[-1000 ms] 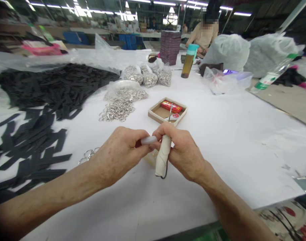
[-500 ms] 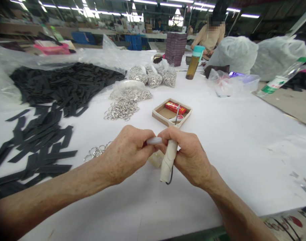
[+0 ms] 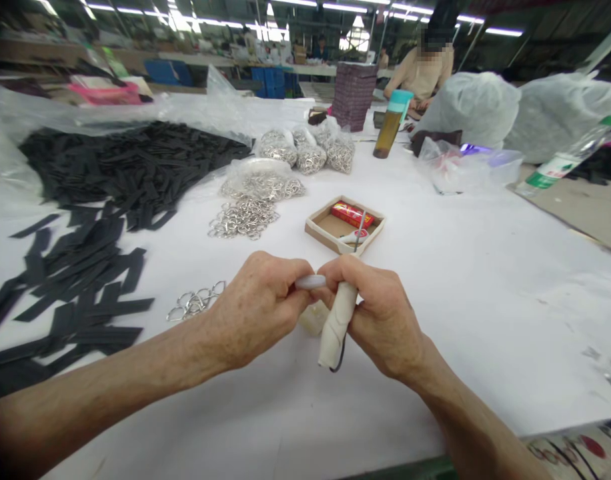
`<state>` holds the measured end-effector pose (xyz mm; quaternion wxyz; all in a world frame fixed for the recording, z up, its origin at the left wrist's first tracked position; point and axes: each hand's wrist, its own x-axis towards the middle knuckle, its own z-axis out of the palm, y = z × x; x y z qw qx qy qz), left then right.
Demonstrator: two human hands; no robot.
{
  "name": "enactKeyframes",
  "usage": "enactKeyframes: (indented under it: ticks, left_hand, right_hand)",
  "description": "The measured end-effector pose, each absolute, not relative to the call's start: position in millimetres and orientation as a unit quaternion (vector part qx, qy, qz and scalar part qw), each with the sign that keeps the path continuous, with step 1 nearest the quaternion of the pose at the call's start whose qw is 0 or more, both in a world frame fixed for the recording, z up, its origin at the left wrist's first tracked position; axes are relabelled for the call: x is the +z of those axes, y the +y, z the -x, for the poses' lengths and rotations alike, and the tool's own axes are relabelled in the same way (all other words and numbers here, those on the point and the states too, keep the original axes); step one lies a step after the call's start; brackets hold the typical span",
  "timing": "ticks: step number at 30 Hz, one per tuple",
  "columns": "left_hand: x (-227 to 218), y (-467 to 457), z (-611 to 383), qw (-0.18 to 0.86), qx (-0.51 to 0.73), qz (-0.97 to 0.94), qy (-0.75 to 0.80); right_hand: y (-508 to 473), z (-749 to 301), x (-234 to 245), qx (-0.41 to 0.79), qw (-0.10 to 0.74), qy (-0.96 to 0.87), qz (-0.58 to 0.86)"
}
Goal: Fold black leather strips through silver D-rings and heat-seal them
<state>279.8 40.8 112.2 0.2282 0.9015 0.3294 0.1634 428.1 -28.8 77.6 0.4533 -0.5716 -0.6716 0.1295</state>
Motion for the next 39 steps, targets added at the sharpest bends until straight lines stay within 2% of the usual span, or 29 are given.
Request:
enactKeyframes:
  ticks: [39]
  left_hand:
    - [110.4, 40.9, -278.8, 0.221, 0.178, -0.902, 0.324]
  right_hand:
    - [-31.3, -426.0, 77.9, 0.1, 0.454, -0.681, 0.566]
